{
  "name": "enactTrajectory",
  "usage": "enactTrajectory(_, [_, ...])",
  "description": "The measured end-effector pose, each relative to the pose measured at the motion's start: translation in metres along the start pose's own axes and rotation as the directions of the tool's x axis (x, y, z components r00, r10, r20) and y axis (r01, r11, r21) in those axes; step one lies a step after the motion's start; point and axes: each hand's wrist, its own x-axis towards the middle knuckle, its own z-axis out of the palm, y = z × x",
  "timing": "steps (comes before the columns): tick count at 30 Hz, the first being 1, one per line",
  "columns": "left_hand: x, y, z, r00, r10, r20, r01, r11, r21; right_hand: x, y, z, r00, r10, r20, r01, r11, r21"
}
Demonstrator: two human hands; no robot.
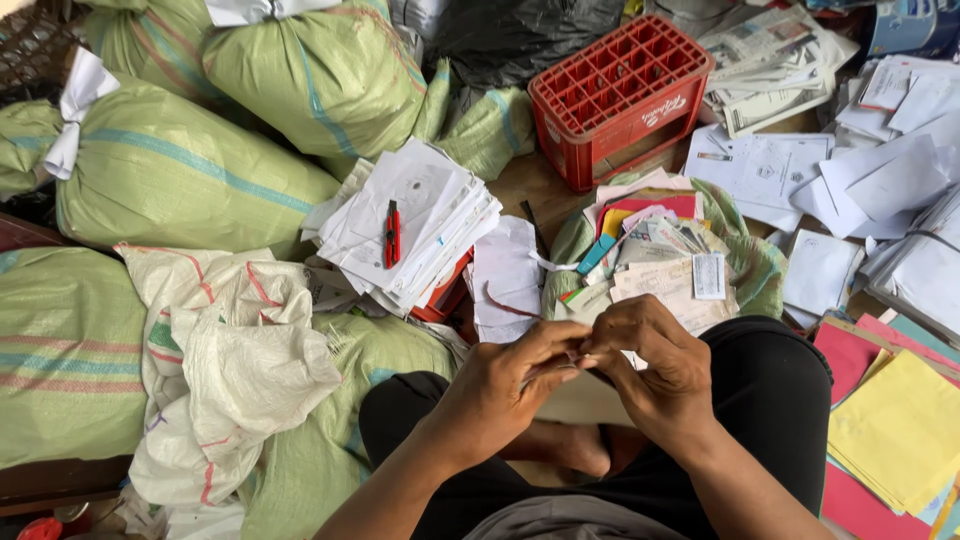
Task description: The person sorts through piles of paper and folders to remove non-recyclable components by hand.
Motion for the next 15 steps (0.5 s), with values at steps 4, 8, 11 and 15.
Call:
enactTrajectory(4, [-0.005, -0.002, 0.003, 0.984, -0.172, -0.054, 0.162, 0.973, -0.163, 0.002, -0.009, -0.002, 0.996, 0.092, 0.021, -0.093, 0.994, 0.062])
enactTrajectory(8, [-0.013, -0.006, 0.007, 0.979, -0.074, -0.189, 0.070, 0.997, -0.028, -0.001, -0.010, -0.001, 0.990, 0.130, 0.052, -0.134, 0.988, 0.073])
enactTrajectory(11, [-0.007, 0.001, 0.001, 0.974, -0.093, -0.206, 0.099, 0.995, 0.020, -0.008, -0.005, 0.002, 0.983, 0.164, 0.079, -0.172, 0.980, 0.102])
enactTrajectory(15, [-0.009, 0.003, 0.000, 0.980, -0.087, -0.177, 0.095, 0.995, 0.032, -0.015, 0.001, 0.001, 0.970, 0.198, 0.137, -0.219, 0.963, 0.159])
